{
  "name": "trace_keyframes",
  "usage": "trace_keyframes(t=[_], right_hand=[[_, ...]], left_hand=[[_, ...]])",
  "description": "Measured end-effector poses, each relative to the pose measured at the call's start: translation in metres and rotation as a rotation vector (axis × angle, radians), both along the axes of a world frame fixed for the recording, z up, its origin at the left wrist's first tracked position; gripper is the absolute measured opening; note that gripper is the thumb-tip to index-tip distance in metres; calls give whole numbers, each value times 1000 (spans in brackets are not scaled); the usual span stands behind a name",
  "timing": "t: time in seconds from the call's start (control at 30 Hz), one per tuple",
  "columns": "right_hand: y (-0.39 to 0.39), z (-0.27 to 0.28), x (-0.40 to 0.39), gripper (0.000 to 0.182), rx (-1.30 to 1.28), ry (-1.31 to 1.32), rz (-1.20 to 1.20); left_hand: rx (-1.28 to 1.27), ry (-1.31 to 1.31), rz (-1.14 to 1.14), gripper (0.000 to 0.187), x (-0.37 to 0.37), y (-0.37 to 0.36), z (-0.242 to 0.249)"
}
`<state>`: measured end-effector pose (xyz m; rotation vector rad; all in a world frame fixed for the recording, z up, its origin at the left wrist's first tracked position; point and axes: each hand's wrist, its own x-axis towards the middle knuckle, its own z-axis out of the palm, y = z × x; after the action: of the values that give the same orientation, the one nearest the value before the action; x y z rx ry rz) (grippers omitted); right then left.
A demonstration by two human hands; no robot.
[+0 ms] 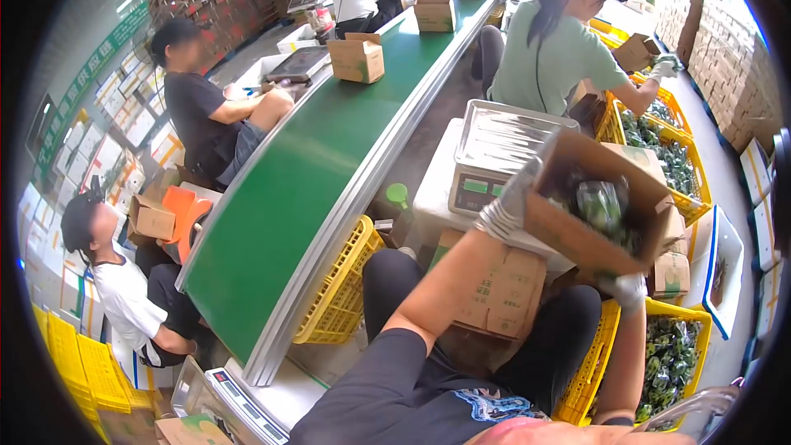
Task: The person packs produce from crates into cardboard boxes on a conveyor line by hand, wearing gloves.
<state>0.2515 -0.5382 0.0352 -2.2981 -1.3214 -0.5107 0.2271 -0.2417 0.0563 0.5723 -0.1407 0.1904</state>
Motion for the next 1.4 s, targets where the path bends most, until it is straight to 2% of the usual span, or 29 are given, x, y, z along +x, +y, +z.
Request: trace_keyframes(t=[0.03, 0.07, 0.1, 0.13, 0.17, 0.23, 0.27, 0.3, 0.33, 0.37, 0.4, 0.47, 0.5, 0.53, 0.6, 0.63, 0.7, 0.73, 0.77, 0.8, 0.83, 0.9, 0.93, 1.07, 1.1, 1.2, 1.33, 1.37, 1.4], right_hand=[[33, 11, 23, 37, 38, -124, 163], [53, 14, 44, 35, 61, 319, 101], [80, 26, 57, 32, 245, 622, 151], [105, 39, 69, 33, 219, 616, 136], [123, 25, 98, 34, 186, 490, 217], [153, 7, 143, 34, 153, 436, 263], [164, -7, 169, 35, 96, 537, 173], [177, -24, 200, 39, 9, 355, 184], [190, -17, 205, 45, 42, 497, 198], [194, -22, 220, 51, -51, 430, 104], [198, -41, 236, 56, -150, 372, 3], [195, -96, 269, 68, -364, 275, -199], [189, -100, 268, 73, -354, 347, -201], [177, -89, 256, 81, -175, 513, -97], [158, -57, 233, 101, 221, 804, 110], [149, -37, 219, 113, 391, 878, 186], [132, 16, 199, 103, 451, 783, 85], [132, 48, 174, 91, 532, 795, 11], [129, 74, 162, 78, 404, 596, -61], [128, 87, 153, 66, 464, 540, 5], [127, 98, 146, 61, 469, 523, 70], [128, 117, 132, 50, 419, 452, 143], [131, 126, 124, 44, 356, 397, 156], [159, 156, 92, 39, 187, 308, 43], [170, 158, 85, 30, 206, 239, 33], [188, 168, 87, 30, 71, 212, -30], [213, 168, 105, 26, 23, 251, 95], [222, 165, 112, 30, -27, 389, 29], [235, 163, 116, 29, -133, 389, -1]], left_hand=[[58, 142, 27, 69, 4, 21, -3], [199, 154, 39, 70, 5, 45, -2], [236, 136, 161, 68, 19, 63, -6], [273, 123, 278, 67, 33, 78, -10], [270, 16, 271, 65, 41, 91, -5], [254, -210, 248, 62, 54, 117, 6], [259, -192, 274, 66, 62, 126, 4], [264, -172, 301, 69, 72, 136, -2], [267, -146, 327, 73, 79, 143, -7], [450, -80, 414, 80, 84, 146, -9], [435, -45, 456, 69, 97, 146, -18], [955, 26, 712, 51, 107, 140, -28], [962, 56, 747, 37, 100, 132, -10], [860, 18, 763, 33, 108, 128, -16], [1015, 69, 765, 34, 112, 136, -25], [960, 65, 738, 35, 115, 137, -26], [855, 89, 680, 43, 108, 133, -19], [783, 109, 679, 51, 103, 129, -16], [756, 132, 687, 54, 100, 131, -17], [731, 158, 697, 57, 95, 134, -19], [628, 230, 553, 53, 76, 132, 2], [618, 238, 624, 50, 65, 146, -10], [708, 216, 640, 50, 54, 150, -6], [639, 307, 591, 51, 11, 142, 2], [621, 313, 580, 50, 7, 144, -3], [582, 313, 560, 47, 2, 149, -6], [578, 244, 524, 44, 1, 154, -5], [576, 226, 514, 42, 0, 151, -4], [628, 242, 520, 39, -1, 146, 4]])
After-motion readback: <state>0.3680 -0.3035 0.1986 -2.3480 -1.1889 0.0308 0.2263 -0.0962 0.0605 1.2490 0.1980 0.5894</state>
